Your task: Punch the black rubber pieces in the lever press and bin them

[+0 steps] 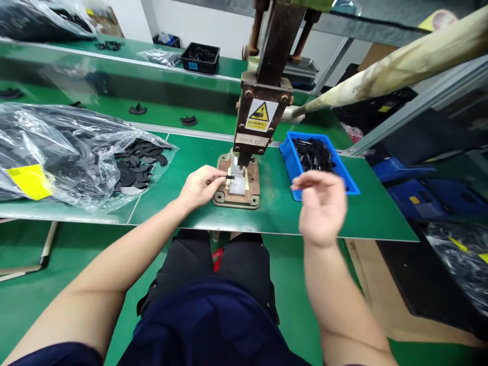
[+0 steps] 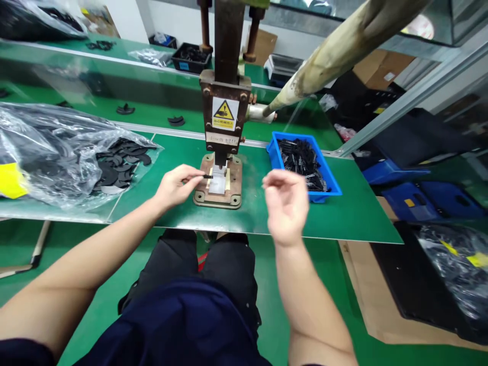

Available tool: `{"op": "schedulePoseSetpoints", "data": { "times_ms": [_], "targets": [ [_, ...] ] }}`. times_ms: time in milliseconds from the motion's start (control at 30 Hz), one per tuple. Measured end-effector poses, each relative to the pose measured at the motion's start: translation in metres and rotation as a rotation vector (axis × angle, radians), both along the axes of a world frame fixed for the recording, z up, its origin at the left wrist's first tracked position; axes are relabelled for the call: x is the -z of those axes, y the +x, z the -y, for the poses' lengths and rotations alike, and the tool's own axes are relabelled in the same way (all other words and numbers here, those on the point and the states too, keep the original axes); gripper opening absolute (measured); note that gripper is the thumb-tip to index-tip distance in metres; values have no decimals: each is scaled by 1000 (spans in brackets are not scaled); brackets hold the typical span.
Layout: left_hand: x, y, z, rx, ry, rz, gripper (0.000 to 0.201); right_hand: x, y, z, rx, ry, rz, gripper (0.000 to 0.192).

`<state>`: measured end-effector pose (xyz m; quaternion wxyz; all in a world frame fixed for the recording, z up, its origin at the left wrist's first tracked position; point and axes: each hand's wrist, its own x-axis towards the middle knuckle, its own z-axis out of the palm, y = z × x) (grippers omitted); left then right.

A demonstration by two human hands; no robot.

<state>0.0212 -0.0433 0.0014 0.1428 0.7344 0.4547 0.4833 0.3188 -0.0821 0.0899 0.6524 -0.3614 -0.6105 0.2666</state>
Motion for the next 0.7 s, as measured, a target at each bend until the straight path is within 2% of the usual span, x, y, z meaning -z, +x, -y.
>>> {"op": "schedulePoseSetpoints", "data": {
  "times_ms": [100, 167, 233, 300, 367, 433, 567, 700],
  "targets": [
    [1, -4, -36, 19, -15, -153, 22, -79, 8, -26, -11, 334, -42, 53],
    [-1, -1, -47, 49, -44, -275, 26, -123, 3, -33, -47, 355, -30, 49],
    [-5, 3, -52, 63, -80, -398, 30, -152, -7, -37, -109, 344, 53, 42],
    [-10, 6, -53, 75, -102, -501, 32, -163, -17, -39, -152, 352, 110, 34],
    [-15, 8, -54, 93, -104, -566, 33, -159, -25, -39, -160, 382, 101, 25],
    [-18, 8, -56, 109, -99, -594, 34, -144, -29, -36, -160, 409, 80, 18],
    [-17, 7, -58, 131, -102, -573, 34, -101, -25, -18, -151, 447, 142, 33],
    [-14, 6, -59, 145, -108, -527, 33, -59, -18, -3, -62, 484, 272, 26]
  ]
}}
